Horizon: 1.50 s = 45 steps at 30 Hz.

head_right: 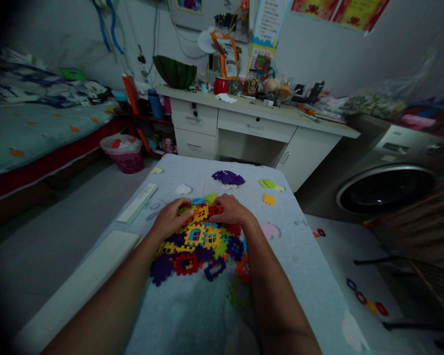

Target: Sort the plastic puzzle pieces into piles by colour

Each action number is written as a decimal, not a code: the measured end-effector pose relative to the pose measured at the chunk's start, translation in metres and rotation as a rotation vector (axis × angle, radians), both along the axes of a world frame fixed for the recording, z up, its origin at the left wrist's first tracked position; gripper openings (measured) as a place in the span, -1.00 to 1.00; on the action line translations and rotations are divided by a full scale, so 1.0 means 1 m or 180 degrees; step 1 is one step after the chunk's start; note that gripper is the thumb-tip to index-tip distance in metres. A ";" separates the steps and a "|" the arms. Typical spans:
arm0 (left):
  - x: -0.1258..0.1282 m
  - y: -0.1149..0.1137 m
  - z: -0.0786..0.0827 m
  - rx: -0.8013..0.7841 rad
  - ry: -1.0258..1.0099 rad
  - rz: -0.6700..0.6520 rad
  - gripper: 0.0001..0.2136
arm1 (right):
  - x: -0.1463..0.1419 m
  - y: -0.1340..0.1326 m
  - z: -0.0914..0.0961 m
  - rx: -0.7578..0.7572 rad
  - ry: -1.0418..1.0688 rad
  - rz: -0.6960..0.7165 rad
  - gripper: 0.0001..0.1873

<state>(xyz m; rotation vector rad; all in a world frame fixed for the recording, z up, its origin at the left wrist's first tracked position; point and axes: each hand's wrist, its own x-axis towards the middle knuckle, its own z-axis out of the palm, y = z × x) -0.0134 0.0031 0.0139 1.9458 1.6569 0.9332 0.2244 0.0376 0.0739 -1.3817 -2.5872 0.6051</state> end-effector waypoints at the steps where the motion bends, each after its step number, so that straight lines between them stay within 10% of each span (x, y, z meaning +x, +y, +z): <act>1: 0.000 0.000 0.000 0.0002 -0.0005 -0.0003 -0.64 | -0.001 0.000 0.000 -0.0011 0.0031 -0.0010 -0.63; 14: 0.000 0.001 -0.001 -0.0012 -0.0058 0.0015 -0.65 | 0.027 0.006 0.006 -0.0114 0.0234 0.0012 -0.51; 22: 0.000 0.000 -0.001 -0.0006 -0.0038 -0.0028 -0.64 | 0.062 0.029 -0.021 0.0515 0.1008 -0.1388 -0.75; 36: 0.000 0.001 -0.001 -0.0027 0.0008 -0.0004 -0.65 | 0.031 0.115 -0.043 0.1237 0.1170 -0.2226 -0.89; 45: 0.000 0.000 0.000 0.0016 0.0003 0.0007 -0.67 | 0.007 0.136 -0.044 0.0743 0.0462 -0.2069 -0.72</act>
